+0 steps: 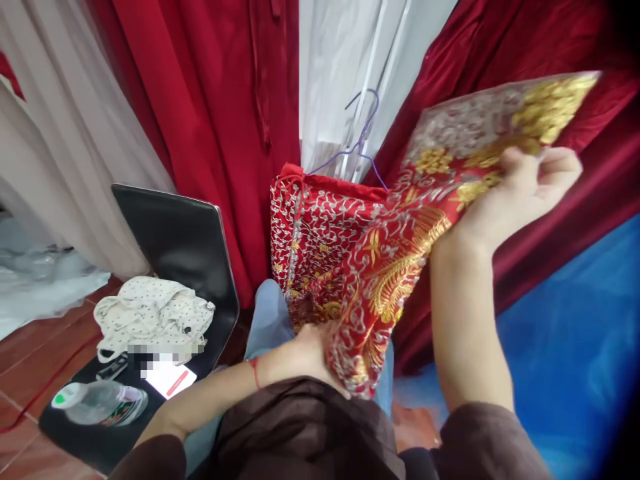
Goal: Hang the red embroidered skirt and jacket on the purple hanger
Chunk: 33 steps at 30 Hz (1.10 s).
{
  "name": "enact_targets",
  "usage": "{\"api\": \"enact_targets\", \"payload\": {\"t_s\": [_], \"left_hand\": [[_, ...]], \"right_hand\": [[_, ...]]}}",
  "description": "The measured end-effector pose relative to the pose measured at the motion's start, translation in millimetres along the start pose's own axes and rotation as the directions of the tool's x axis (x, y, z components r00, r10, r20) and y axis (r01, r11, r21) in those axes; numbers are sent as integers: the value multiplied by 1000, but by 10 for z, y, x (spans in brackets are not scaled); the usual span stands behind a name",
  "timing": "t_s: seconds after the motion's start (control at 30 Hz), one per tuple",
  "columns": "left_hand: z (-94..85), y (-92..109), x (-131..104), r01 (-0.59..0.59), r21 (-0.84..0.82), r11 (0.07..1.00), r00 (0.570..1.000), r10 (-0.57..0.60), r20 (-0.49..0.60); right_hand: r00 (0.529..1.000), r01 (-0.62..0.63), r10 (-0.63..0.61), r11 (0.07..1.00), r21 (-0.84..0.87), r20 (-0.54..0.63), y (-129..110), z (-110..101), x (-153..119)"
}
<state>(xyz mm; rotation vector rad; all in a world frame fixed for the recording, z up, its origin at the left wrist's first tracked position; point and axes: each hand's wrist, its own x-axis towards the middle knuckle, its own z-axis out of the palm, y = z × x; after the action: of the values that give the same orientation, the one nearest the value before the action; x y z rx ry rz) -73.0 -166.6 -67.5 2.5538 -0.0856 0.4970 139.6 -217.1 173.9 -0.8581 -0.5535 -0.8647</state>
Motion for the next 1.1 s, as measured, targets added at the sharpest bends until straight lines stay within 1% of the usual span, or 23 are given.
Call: {"api": "enact_targets", "payload": {"t_s": [0.07, 0.1, 0.13, 0.17, 0.23, 0.3, 0.37, 0.4, 0.43, 0.47, 0.5, 0.53, 0.57, 0.6, 0.63, 0.67, 0.73, 0.8, 0.87, 0.97, 1.0, 1.03, 1.1], "left_hand": [[318, -40, 114, 62, -22, 998, 998, -62, 1], [371, -93, 167, 72, -40, 997, 997, -71, 11], [351, -163, 208, 73, -51, 996, 997, -72, 17], [269, -243, 235, 68, -72, 995, 998, -67, 11], [-10, -403, 245, 69, -162, 984, 995, -79, -55], [-323, -524, 219, 85, -389, 917, 969, -167, -182], [-580, -586, 189, 97, -609, 787, 888, -345, -304], [-682, -593, 177, 99, -694, 713, 827, -447, -340], [-769, -587, 168, 97, -764, 638, 761, -543, -356], [-842, -567, 160, 88, -819, 567, 699, -621, -354], [-905, -537, 153, 75, -859, 507, 646, -681, -345], [-957, -497, 147, 58, -885, 461, 606, -721, -336], [-996, -451, 142, 38, -903, 429, 581, -744, -329], [-1020, -402, 138, 24, -914, 405, 576, -753, -318], [-1028, -352, 137, 17, -923, 385, 586, -752, -302], [-1022, -307, 137, 16, -930, 367, 605, -744, -283], [-979, -244, 142, 18, -942, 334, 650, -720, -243], [-937, -237, 144, 8, -949, 317, 671, -705, -230], [-940, -290, 135, -17, -948, 317, 649, -718, -252], [-1029, -434, 104, -58, -947, 315, 567, -771, -291], [-1064, -481, 93, -73, -950, 304, 546, -785, -293], [-1093, -521, 84, -88, -952, 293, 533, -794, -293], [-1122, -572, 73, -113, -956, 270, 524, -802, -288]], "right_hand": [[994, 86, -88, 996, -25, -61, 16, 9, 55], [988, 140, -144, 988, -63, -53, -11, -28, 59], [981, 183, -188, 978, -104, -42, -49, -96, 51], [977, 204, -210, 969, -139, -27, -87, -191, 33], [982, 190, -186, 965, -181, 39, -125, -448, -13], [987, 122, -97, 971, -207, 126, -85, -757, -52], [962, 29, 50, 959, -281, 268, 12, -1063, -80], [920, -28, 155, 942, -335, 359, 61, -1198, -94], [835, -87, 282, 915, -394, 472, 97, -1312, -113], [689, -128, 412, 879, -459, 596, 114, -1400, -141], [486, -137, 513, 845, -518, 708, 105, -1457, -183], [265, -118, 564, 824, -554, 782, 71, -1483, -245], [77, -82, 563, 826, -558, 823, 11, -1477, -331], [-51, -49, 526, 848, -528, 849, -68, -1443, -443], [-111, -29, 469, 880, -474, 876, -160, -1386, -579], [-107, -18, 407, 912, -411, 907, -256, -1313, -734], [-53, 19, 312, 950, -312, 949, -419, -1152, -1066], [-9, 136, 285, 950, -282, 958, -494, -1016, -1355], [-39, 216, 278, 940, -264, 960, -458, -940, -1548], [-174, 209, 217, 961, -179, 961, -262, -939, -1703], [-190, 225, 202, 962, -157, 961, -182, -958, -1753], [-180, 268, 202, 952, -150, 963, -105, -983, -1814], [-109, 387, 231, 906, -173, 967, 28, -1033, -1967]]}}
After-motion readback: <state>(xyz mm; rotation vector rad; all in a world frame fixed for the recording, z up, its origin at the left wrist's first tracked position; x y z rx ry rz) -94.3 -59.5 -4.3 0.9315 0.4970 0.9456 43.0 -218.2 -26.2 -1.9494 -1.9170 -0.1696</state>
